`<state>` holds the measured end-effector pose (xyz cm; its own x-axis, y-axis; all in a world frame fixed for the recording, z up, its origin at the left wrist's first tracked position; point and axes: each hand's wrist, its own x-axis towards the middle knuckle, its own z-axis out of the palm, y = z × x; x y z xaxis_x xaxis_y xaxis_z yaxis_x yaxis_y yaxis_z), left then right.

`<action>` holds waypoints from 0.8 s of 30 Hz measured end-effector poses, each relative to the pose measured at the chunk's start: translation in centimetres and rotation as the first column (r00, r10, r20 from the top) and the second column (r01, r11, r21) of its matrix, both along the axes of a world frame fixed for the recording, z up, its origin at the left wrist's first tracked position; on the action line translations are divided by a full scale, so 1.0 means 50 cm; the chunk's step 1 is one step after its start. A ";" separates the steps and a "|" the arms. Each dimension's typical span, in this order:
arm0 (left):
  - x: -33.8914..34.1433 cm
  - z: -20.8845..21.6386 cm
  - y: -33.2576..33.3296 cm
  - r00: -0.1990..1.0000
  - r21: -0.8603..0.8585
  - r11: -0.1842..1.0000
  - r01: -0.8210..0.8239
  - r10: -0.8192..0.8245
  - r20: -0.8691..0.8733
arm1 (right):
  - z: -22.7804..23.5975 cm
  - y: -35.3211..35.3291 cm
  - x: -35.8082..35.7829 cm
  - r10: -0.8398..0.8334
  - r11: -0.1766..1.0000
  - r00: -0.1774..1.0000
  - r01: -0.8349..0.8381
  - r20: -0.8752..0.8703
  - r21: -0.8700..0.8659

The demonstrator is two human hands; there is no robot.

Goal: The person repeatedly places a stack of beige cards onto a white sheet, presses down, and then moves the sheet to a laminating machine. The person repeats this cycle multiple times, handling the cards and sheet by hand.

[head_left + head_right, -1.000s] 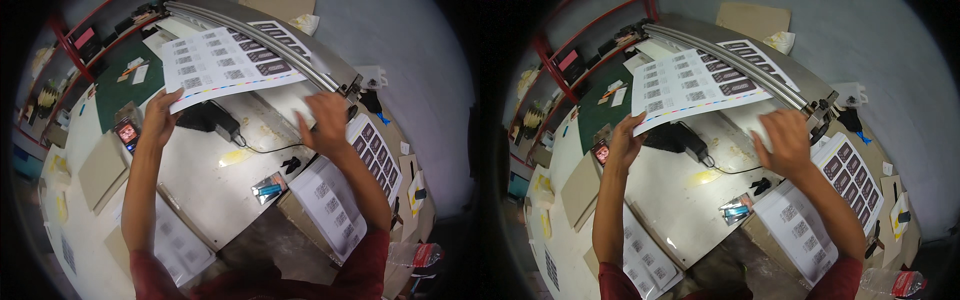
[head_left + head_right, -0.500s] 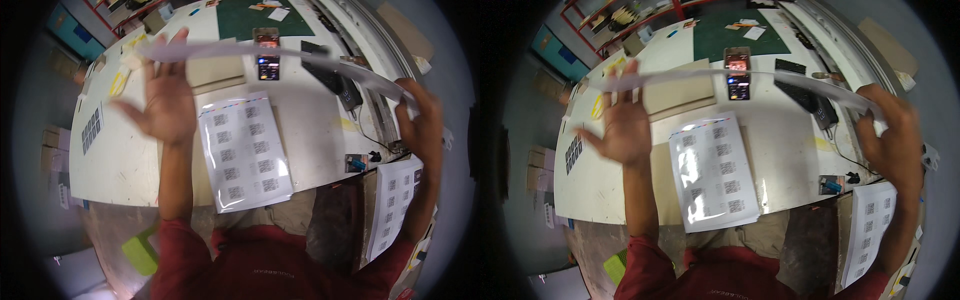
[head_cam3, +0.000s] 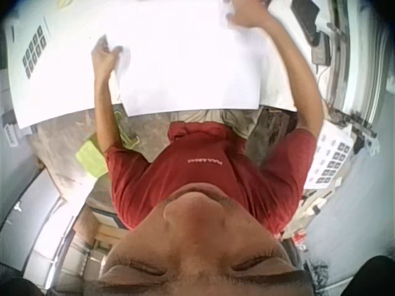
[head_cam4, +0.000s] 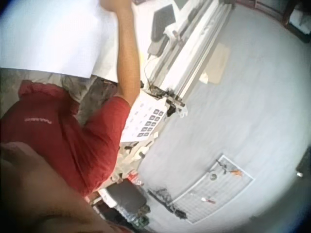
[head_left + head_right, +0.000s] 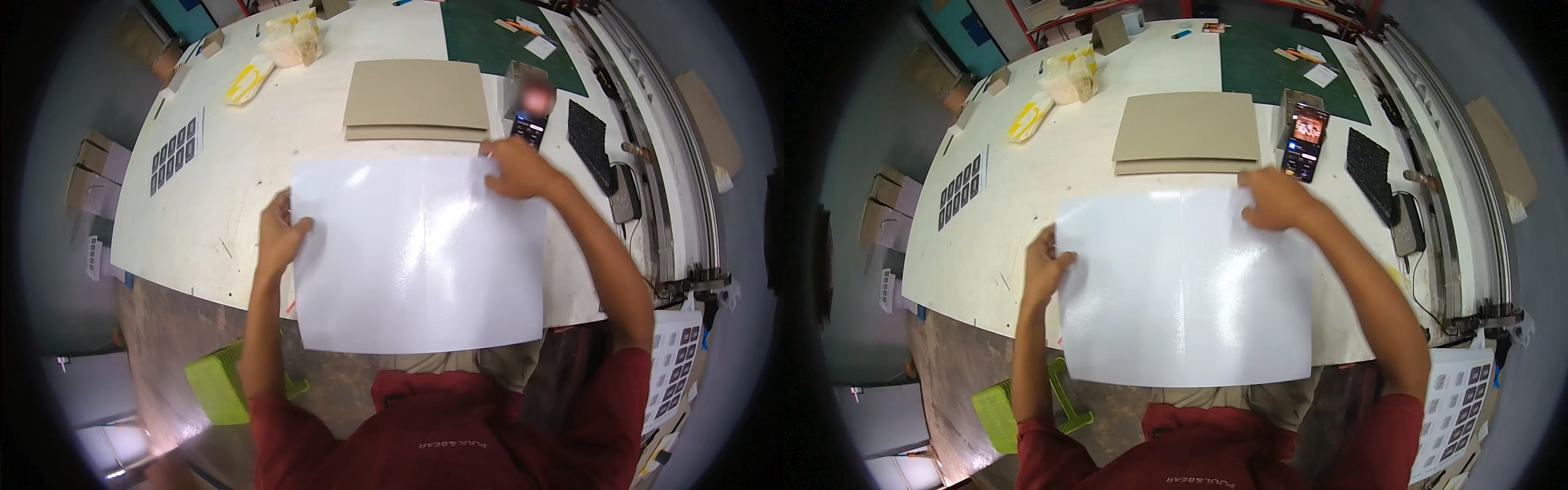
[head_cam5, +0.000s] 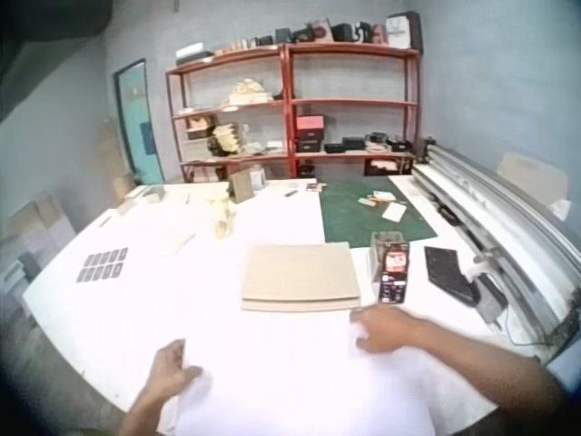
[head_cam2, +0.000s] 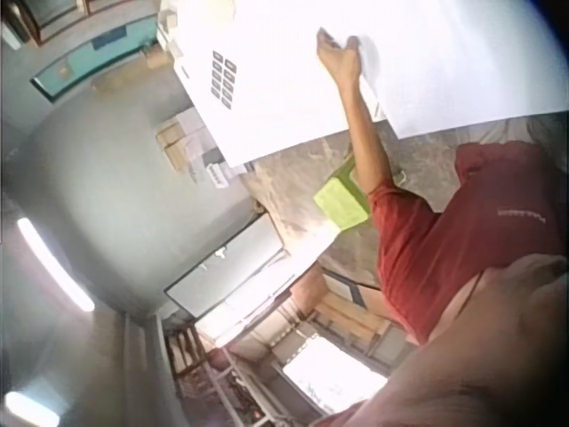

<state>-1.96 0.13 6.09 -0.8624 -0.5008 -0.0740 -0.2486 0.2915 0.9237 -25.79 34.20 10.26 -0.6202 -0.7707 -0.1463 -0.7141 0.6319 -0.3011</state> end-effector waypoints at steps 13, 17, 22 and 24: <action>-0.001 -0.066 0.063 0.999 -0.818 0.574 -0.042 0.021 -0.037 | -0.108 -0.037 0.039 -0.150 0.981 0.988 0.146 -0.022 -0.130; 0.041 -0.036 0.224 0.845 -0.722 0.590 0.361 -0.534 -0.014 | -0.100 -0.055 0.034 -0.107 0.994 0.992 0.107 -0.067 -0.012; 0.058 -0.073 0.332 0.780 -0.765 0.476 0.434 -0.624 0.055 | -0.093 -0.110 -0.036 -0.094 0.992 0.974 0.074 -0.204 -0.103; 0.052 -0.076 0.339 0.762 -0.775 0.440 0.454 -0.642 0.082 | -0.120 -0.144 -0.105 -0.143 0.978 0.955 0.095 -0.261 -0.188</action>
<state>0.63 17.06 2.27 -0.9187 0.2875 0.2709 0.3695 0.8677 0.3325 -31.06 27.00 4.25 -0.7065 -0.6875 0.1680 -0.7068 0.6732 -0.2173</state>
